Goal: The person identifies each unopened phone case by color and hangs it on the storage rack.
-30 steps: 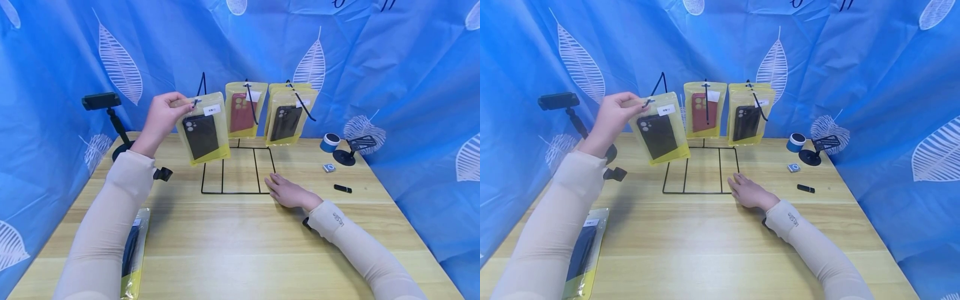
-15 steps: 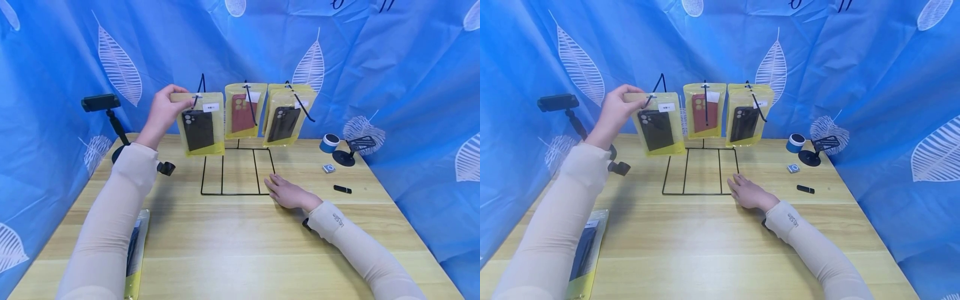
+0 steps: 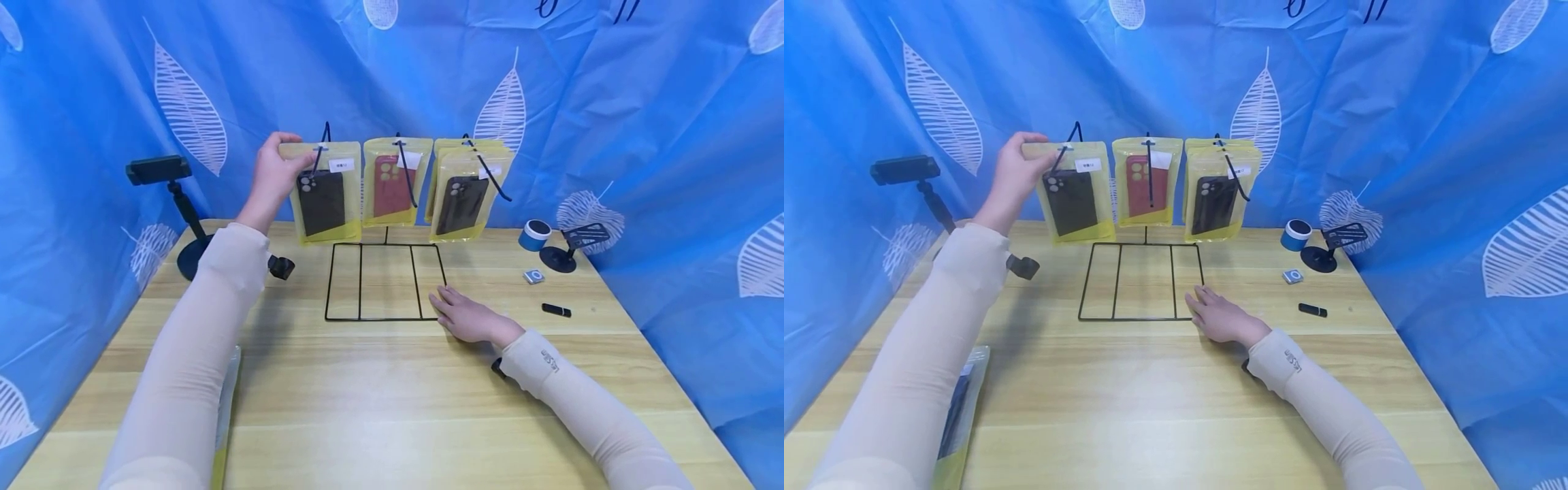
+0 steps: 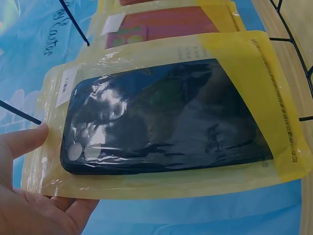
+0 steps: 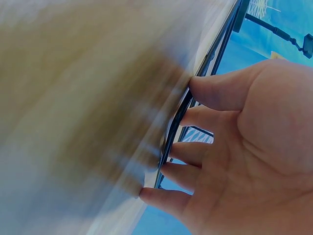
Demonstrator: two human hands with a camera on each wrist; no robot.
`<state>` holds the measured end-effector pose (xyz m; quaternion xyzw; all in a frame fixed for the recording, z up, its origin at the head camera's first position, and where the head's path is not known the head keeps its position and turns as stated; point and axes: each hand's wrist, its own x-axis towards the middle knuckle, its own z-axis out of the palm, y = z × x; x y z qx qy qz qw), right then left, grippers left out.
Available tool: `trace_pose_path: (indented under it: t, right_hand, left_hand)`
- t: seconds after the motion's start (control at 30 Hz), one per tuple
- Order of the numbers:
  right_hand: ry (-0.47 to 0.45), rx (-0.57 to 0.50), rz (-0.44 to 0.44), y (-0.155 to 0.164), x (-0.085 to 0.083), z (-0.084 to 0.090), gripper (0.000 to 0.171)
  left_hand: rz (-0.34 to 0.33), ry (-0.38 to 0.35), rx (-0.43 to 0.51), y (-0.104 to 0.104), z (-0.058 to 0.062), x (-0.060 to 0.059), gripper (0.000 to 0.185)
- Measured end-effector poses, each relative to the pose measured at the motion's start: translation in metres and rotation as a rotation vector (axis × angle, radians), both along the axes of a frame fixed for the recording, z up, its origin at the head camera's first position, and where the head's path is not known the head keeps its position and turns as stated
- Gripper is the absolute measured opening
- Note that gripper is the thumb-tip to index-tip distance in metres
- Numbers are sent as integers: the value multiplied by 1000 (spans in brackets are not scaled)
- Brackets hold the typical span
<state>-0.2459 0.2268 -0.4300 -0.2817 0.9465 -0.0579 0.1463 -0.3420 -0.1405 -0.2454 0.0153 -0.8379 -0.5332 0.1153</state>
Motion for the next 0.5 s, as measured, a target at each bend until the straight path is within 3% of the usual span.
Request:
trace_pose_path:
  t: [0.5]
  right_hand:
    - [-14, 1, -9, 1, 0, 0, 56]
  left_hand:
    - [18, -30, 45, 3, 0, -33, 59]
